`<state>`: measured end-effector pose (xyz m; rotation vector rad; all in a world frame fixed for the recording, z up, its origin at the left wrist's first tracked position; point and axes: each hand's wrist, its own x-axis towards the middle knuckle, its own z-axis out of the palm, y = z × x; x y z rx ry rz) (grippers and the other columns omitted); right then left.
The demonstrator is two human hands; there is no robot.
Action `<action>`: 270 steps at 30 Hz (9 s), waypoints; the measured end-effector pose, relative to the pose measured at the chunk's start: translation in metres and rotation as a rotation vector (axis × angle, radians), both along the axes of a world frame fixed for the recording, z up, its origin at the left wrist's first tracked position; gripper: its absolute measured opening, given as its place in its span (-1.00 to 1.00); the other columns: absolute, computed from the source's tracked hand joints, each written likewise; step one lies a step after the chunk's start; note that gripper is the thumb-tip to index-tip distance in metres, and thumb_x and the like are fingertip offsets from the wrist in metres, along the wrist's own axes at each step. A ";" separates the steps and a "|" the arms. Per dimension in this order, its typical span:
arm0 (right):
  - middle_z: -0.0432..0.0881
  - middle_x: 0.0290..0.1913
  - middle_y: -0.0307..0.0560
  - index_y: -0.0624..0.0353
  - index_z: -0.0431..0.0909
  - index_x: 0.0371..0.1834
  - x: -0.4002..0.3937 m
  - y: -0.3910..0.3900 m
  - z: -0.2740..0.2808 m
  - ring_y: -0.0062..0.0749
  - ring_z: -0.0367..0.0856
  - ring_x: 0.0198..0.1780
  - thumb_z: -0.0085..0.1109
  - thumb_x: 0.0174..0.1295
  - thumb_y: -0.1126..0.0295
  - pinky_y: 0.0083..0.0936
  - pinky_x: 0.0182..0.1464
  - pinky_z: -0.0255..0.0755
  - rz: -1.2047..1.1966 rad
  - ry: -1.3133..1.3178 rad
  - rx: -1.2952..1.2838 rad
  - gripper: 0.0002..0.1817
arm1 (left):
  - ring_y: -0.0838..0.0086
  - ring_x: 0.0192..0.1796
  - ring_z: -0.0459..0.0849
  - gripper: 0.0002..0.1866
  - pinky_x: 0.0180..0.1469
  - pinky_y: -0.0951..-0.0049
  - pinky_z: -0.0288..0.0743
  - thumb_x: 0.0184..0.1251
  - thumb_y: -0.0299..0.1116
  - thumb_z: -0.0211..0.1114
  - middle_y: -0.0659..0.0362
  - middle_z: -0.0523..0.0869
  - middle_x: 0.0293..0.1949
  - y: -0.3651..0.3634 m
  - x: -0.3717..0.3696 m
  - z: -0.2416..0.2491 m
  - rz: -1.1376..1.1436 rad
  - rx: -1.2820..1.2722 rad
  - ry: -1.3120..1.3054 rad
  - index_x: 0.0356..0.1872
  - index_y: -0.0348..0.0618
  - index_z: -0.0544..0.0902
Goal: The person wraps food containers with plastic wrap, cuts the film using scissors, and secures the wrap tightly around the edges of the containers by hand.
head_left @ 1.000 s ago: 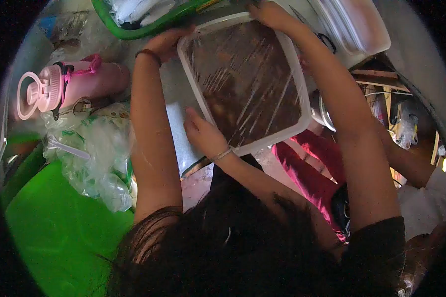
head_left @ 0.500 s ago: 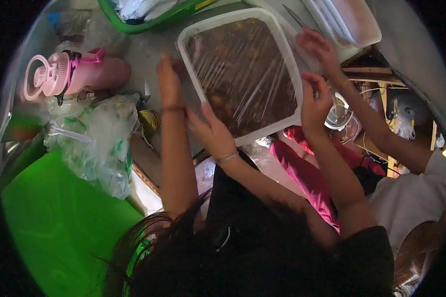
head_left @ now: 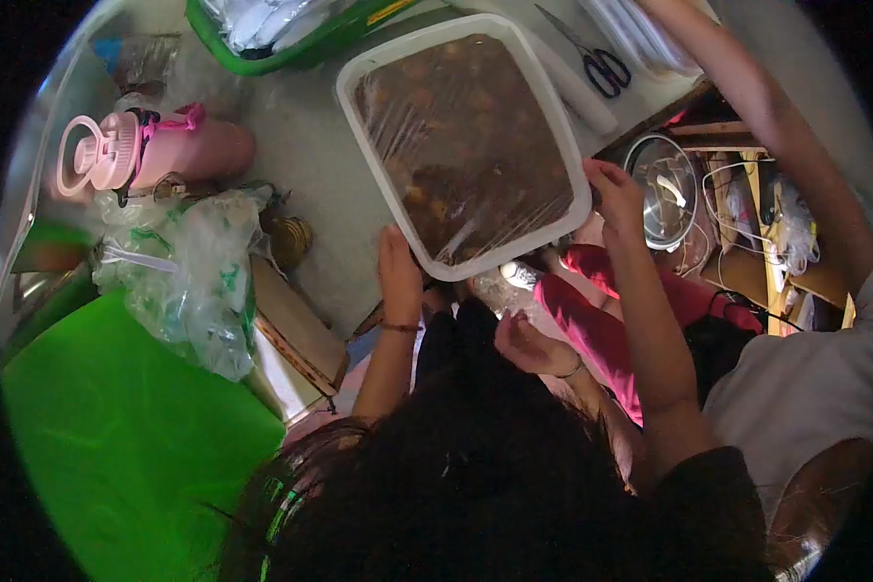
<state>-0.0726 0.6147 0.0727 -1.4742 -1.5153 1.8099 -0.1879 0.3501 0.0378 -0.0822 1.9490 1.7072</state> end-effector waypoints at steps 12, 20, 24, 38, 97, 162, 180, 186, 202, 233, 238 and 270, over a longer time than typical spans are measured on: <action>0.52 -0.30 -0.27 0.17 0.47 -0.18 0.007 0.001 -0.031 -0.58 0.47 -0.23 0.07 0.24 0.27 -0.61 -0.18 0.39 0.006 0.341 -0.257 -0.79 | 0.65 -0.27 0.41 -0.70 -0.23 0.59 0.37 0.44 -0.14 -0.15 0.28 0.43 -0.31 -0.004 0.041 0.006 0.119 0.305 -0.187 -0.21 -0.17 0.37; 0.45 -0.30 -0.34 0.09 0.42 -0.20 0.035 -0.027 -0.021 -0.64 0.41 -0.28 -0.06 0.32 0.22 -0.67 -0.20 0.33 0.038 0.302 -0.184 -0.80 | 0.66 -0.25 0.48 -0.84 -0.20 0.63 0.38 0.35 -0.32 0.06 0.26 0.53 -0.30 -0.015 0.065 0.002 -0.004 0.303 -0.054 -0.24 -0.20 0.42; 0.42 -0.34 -0.36 0.08 0.41 -0.25 0.039 -0.026 -0.028 -0.67 0.37 -0.31 -0.09 0.33 0.20 -0.67 -0.23 0.30 0.079 0.392 -0.197 -0.79 | 0.65 -0.28 0.49 -0.85 -0.20 0.65 0.37 0.31 -0.34 0.12 0.27 0.56 -0.35 -0.015 0.067 -0.002 0.032 0.311 -0.076 -0.30 -0.21 0.46; 0.44 -0.43 -0.27 0.18 0.43 -0.32 0.030 -0.046 -0.058 -0.61 0.39 -0.37 -0.12 0.34 0.28 -0.64 -0.26 0.31 -0.100 0.097 0.316 -0.79 | 0.58 -0.26 0.56 -0.80 -0.17 0.58 0.48 0.31 -0.27 0.12 0.22 0.57 -0.34 -0.011 0.072 -0.009 0.118 0.434 -0.198 -0.29 -0.21 0.45; 0.28 0.13 -0.21 -0.01 0.20 0.18 0.107 -0.078 0.023 -0.42 0.28 0.12 -0.03 0.21 0.34 -0.32 0.09 0.34 -0.212 0.724 -1.666 -0.56 | 0.05 0.06 0.46 -0.52 0.07 0.17 0.33 0.20 -0.12 0.08 0.00 0.47 0.09 0.058 -0.147 0.043 0.144 -0.940 0.983 0.10 -0.16 0.43; 0.44 0.01 0.24 0.23 0.29 0.07 -0.192 0.069 -0.004 0.11 0.43 0.01 0.15 0.07 0.05 -0.18 0.01 0.33 0.621 0.024 1.019 -0.40 | 0.06 -0.29 0.63 -0.42 -0.20 0.22 0.46 0.11 0.12 0.11 -0.12 0.66 -0.37 0.074 -0.191 0.026 -0.011 -0.361 0.327 -0.31 -0.34 0.61; 0.50 0.01 0.08 0.12 0.45 0.03 -0.221 0.086 0.046 -0.04 0.44 0.06 -0.11 0.15 -0.15 -0.29 -0.03 0.38 1.013 -0.096 1.123 -0.40 | 0.00 -0.37 0.59 -0.47 -0.28 0.12 0.44 0.26 0.01 -0.01 -0.18 0.61 -0.48 0.101 -0.182 0.049 0.173 -0.737 0.630 -0.56 -0.31 0.62; 0.53 -0.04 0.06 0.16 0.41 0.07 -0.242 0.050 0.064 -0.13 0.48 0.02 -0.08 0.23 0.20 -0.31 0.03 0.35 1.561 0.382 1.152 -0.60 | -0.10 -0.22 0.55 -0.48 -0.14 0.05 0.38 0.26 0.01 -0.10 -0.20 0.61 -0.33 0.100 -0.195 -0.002 0.189 -0.486 0.553 -0.40 -0.30 0.62; 0.48 0.03 0.10 0.22 0.42 -0.03 -0.167 0.055 -0.002 -0.01 0.42 0.07 -0.18 0.26 0.03 -0.23 0.03 0.31 0.620 -0.580 1.289 -0.53 | -0.09 -0.18 0.56 -0.35 -0.12 0.07 0.38 0.29 0.14 -0.18 -0.21 0.60 -0.24 0.097 -0.190 0.029 0.129 -0.531 0.376 -0.32 -0.34 0.60; 0.61 -0.35 0.07 0.35 0.59 -0.33 -0.009 -0.018 -0.023 -0.28 0.54 -0.19 -0.06 0.07 -0.30 -0.36 -0.06 0.33 0.166 -0.421 0.468 -0.24 | 0.04 -0.53 0.48 -0.44 -0.43 0.17 0.30 0.24 0.07 0.04 -0.15 0.52 -0.61 0.046 -0.041 0.025 0.209 -0.470 0.413 -0.59 -0.34 0.43; 0.60 -0.38 0.07 0.34 0.58 -0.36 -0.016 -0.041 0.002 -0.27 0.53 -0.23 -0.07 0.08 -0.30 -0.36 -0.09 0.33 0.902 -0.323 0.191 -0.25 | 0.13 -0.57 0.40 -0.53 -0.44 0.23 0.29 0.32 -0.05 -0.01 -0.08 0.48 -0.62 0.042 0.008 0.020 0.315 -0.333 0.391 -0.54 -0.33 0.43; 0.51 -0.57 0.03 0.29 0.53 -0.58 -0.009 -0.027 0.030 -0.26 0.48 -0.43 -0.17 0.15 -0.26 -0.30 -0.25 0.33 1.279 -0.206 0.088 -0.29 | 0.44 -0.48 0.35 -0.63 -0.36 0.41 0.32 0.23 -0.15 0.17 0.09 0.40 -0.57 0.017 0.046 0.015 0.276 -0.240 0.293 -0.40 -0.34 0.43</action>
